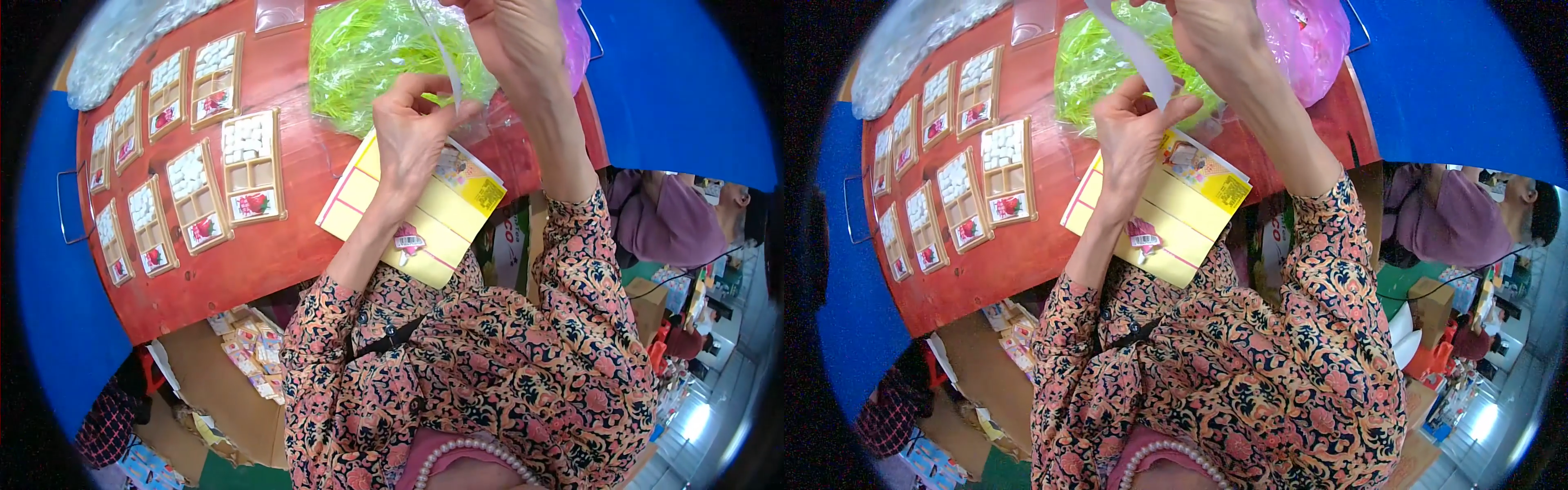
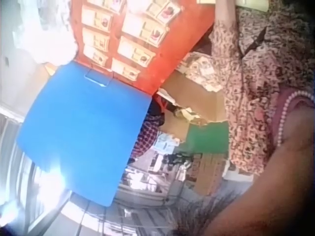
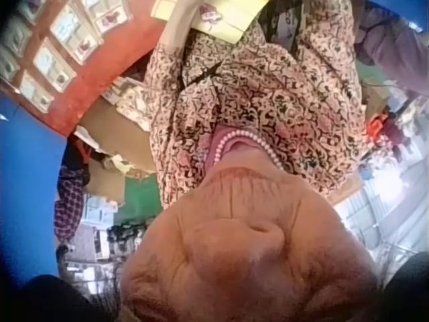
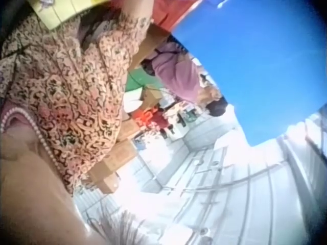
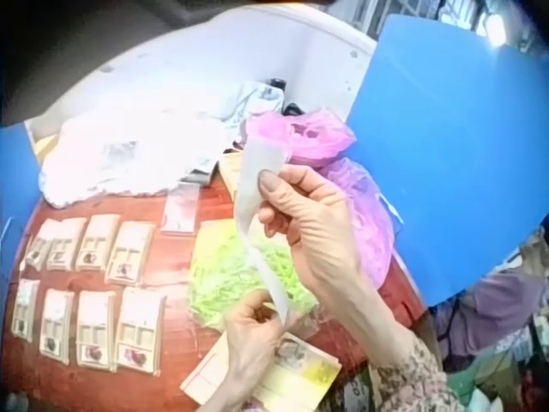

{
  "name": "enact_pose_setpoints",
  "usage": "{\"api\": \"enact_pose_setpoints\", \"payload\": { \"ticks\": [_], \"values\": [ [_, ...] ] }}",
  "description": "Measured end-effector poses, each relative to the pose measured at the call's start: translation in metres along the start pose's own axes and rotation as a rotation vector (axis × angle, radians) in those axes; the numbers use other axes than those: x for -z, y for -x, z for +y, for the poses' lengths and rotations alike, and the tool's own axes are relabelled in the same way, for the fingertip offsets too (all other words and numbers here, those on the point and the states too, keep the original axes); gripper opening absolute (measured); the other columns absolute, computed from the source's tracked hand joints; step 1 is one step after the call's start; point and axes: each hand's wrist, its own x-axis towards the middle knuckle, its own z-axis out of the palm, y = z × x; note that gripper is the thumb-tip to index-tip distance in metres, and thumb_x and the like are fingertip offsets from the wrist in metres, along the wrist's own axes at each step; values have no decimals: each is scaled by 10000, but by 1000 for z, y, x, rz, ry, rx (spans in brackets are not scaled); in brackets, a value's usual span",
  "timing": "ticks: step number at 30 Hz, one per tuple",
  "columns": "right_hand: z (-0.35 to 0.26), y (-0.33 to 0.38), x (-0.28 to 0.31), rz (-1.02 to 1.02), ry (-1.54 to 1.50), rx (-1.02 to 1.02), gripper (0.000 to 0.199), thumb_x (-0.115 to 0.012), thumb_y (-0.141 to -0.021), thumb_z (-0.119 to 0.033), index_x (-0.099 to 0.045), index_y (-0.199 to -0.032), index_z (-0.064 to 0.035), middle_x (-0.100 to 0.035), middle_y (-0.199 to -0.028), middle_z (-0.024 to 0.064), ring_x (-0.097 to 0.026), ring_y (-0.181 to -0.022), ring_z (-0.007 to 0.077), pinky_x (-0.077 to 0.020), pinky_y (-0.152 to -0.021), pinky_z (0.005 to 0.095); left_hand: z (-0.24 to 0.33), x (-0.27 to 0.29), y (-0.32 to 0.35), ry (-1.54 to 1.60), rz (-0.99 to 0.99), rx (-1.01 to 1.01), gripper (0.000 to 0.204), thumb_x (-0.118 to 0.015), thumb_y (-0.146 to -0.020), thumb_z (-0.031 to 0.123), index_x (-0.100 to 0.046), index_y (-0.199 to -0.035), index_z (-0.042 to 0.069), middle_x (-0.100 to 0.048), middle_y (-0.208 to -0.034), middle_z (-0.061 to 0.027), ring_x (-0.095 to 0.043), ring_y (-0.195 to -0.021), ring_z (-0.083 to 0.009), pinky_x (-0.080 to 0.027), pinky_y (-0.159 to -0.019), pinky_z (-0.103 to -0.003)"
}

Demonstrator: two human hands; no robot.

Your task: Labeling and packaging small toy trays containing white components.

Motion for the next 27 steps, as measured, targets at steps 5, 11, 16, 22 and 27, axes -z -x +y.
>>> {"api": "enact_pose_setpoints", "payload": {
  "ticks": [5, 11, 16, 22, 27],
  "values": [
    [-2, -5, 5, 33, 77, 9, 75, -625, -828, -92, -602, -876, -39, -625, -719, 19, -565, -547, 75, -427, -493, 188, -5, -14, -5, 13, 45, 50, 135, -688, -673, 53, -633, -747, -46, -600, -675, -61, -494, -527, -84, -392, -473, -219],
    [-30, -22, -5, -94, 57, 257, 98, -619, -837, -140, -591, -822, -47, -598, -624, 43, -558, -521, 101, -455, -495, 193, -33, 4, -15, -128, 54, -24, 85, -655, -672, 36, -626, -688, -43, -590, -621, -56, -521, -516, -92, -401, -473, -223],
    [-51, -25, 1, -154, 32, 395, 72, -577, -865, -118, -600, -867, -50, -625, -746, 45, -590, -624, 99, -473, -549, 195, -15, 7, -14, -173, 43, 62, 155, -634, -682, 36, -630, -795, -70, -616, -695, -101, -565, -563, -123, -449, -517, -253],
    [-38, 22, 5, 88, 174, 171, 168, -574, -870, -149, -587, -969, -13, -628, -791, 44, -593, -705, 104, -470, -619, 190, 28, 47, -1, -395, -28, -311, 336, -542, -730, -7, -544, -1058, -77, -606, -954, -177, -625, -700, -204, -494, -612, -280],
    [-6, 61, 2, -166, 48, -38, 146, -534, -873, -71, -555, -978, 29, -632, -955, 174, -626, -918, 259, -503, -826, 353, 44, 107, 28, 491, -67, 177, 393, -411, -941, 244, -506, -1081, -111, -578, -1031, -255, -637, -779, -277, -532, -693, -314]
  ]
}}
